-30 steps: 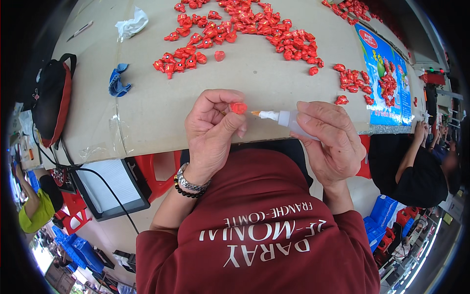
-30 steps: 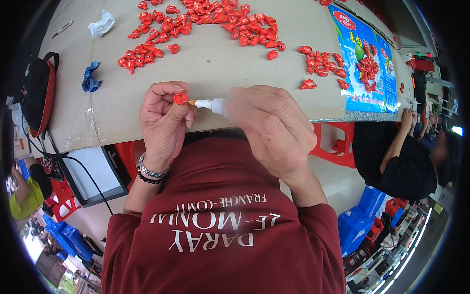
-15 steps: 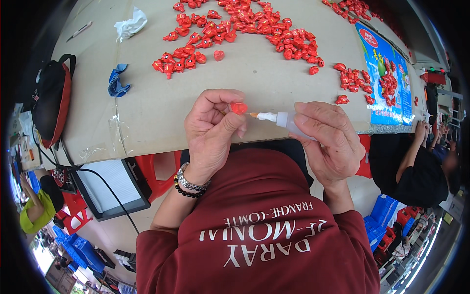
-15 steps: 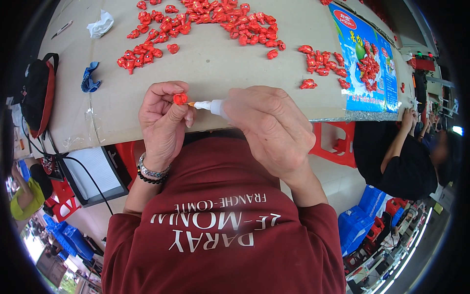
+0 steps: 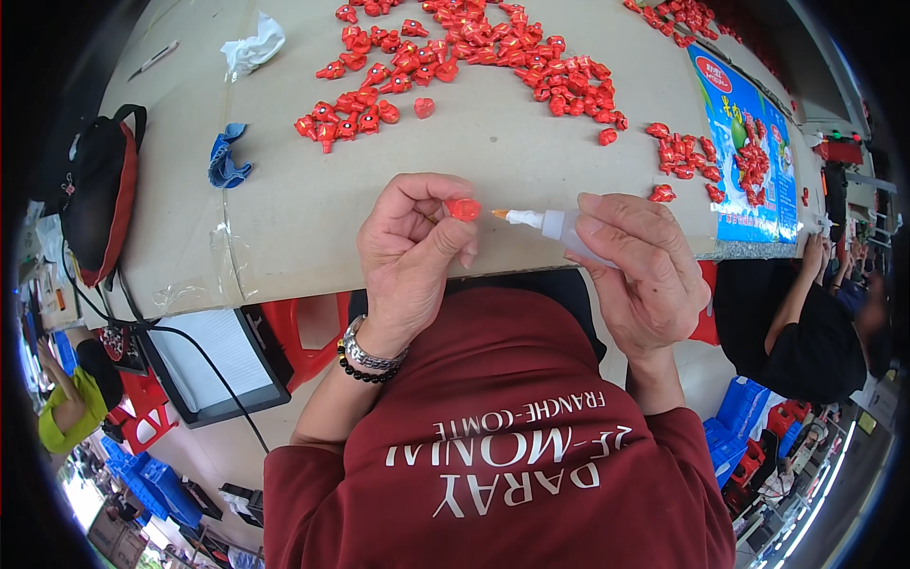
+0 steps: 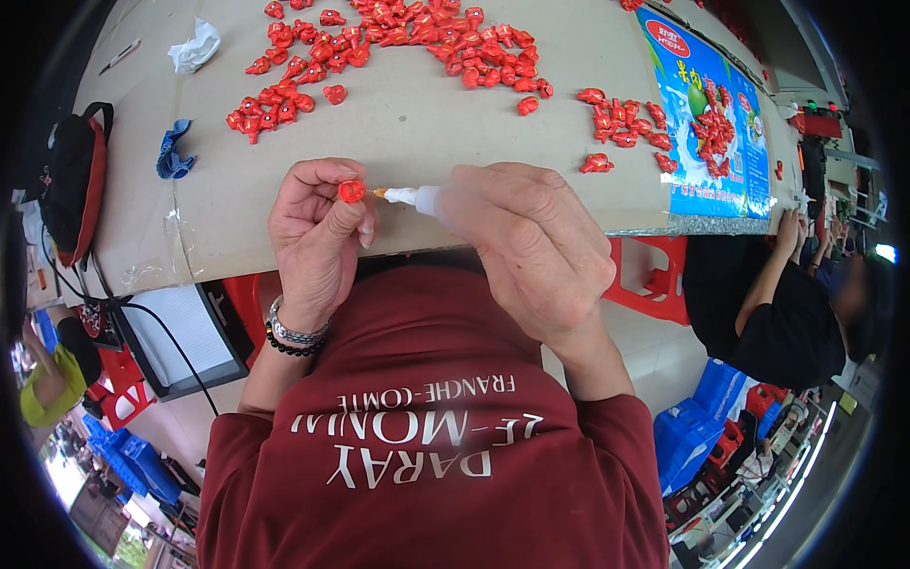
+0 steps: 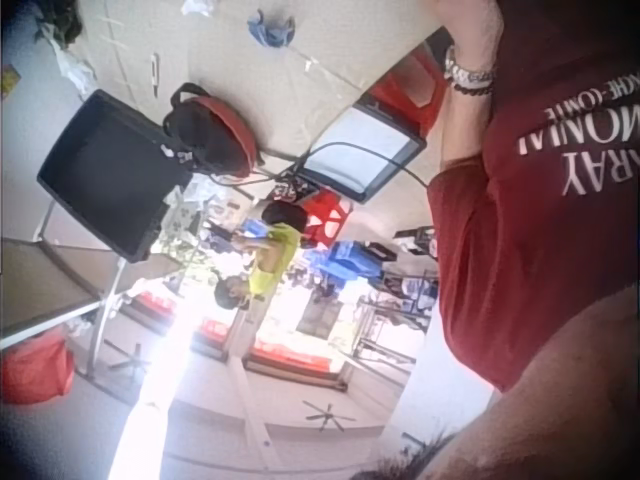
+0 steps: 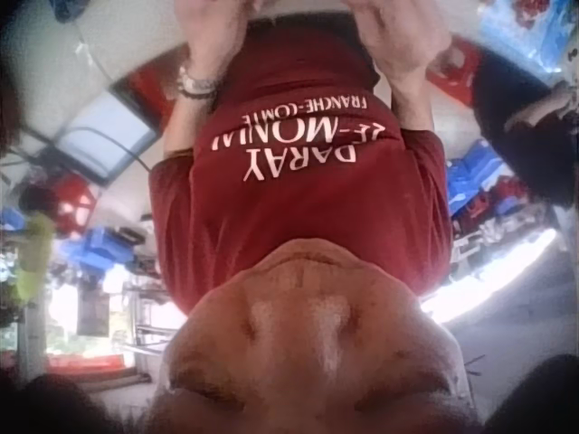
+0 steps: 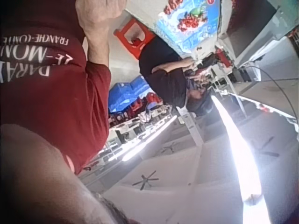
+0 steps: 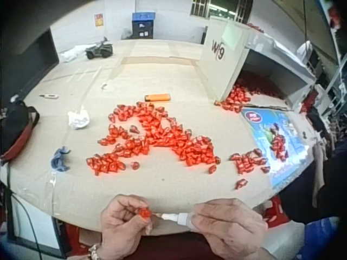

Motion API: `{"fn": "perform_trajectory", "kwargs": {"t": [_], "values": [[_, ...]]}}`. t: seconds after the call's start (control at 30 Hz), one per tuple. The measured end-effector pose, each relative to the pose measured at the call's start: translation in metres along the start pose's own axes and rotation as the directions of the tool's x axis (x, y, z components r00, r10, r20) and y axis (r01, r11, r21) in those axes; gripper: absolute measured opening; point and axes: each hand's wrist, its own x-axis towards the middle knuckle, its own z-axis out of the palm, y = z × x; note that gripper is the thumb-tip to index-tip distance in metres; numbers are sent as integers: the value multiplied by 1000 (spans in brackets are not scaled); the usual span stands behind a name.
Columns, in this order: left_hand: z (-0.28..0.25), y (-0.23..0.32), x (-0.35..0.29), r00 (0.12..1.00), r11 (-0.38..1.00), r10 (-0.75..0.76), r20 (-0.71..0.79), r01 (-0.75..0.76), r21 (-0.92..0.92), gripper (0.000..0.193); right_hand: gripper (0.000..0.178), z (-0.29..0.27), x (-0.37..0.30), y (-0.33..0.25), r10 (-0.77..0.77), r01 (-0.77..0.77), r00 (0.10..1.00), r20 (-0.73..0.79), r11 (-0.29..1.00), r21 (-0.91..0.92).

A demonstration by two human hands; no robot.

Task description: The person sits at a table and repeatedly picks up small red plastic objects. They apply a small amount of white liquid from a squeeze bottle onto the top of each object and then place it back on the table. The process is repeated for numerous items throughout the clip.

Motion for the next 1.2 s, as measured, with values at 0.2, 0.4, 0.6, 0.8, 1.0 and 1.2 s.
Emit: {"fn": "perform_trajectory", "kwargs": {"t": [0.2,0.4,0.6,0.8,1.0,1.2], "values": [[0,1,0,1000,1000,-14,-7,14,4,21,29,-1,0,0,-1,1,1000,-10,1000,-19],[0,1,0,1000,1000,-24,-12,24,15,20,30,-1,0,0,17,-17,1000,-26,1000,-11],[3,2,0,999,999,-36,-23,36,13,19,31,1,0,1,11,-11,1000,-20,1000,-11],[4,3,0,999,999,-44,-27,45,25,18,32,0,-1,3,11,-10,1000,-4,1000,6],[1,2,-1,999,999,-44,-30,43,-24,17,35,-2,-4,9,298,-253,943,-148,930,266],[3,8,-1,995,993,-98,-35,96,-63,18,37,-19,12,31,713,-480,701,13,458,748]]}}
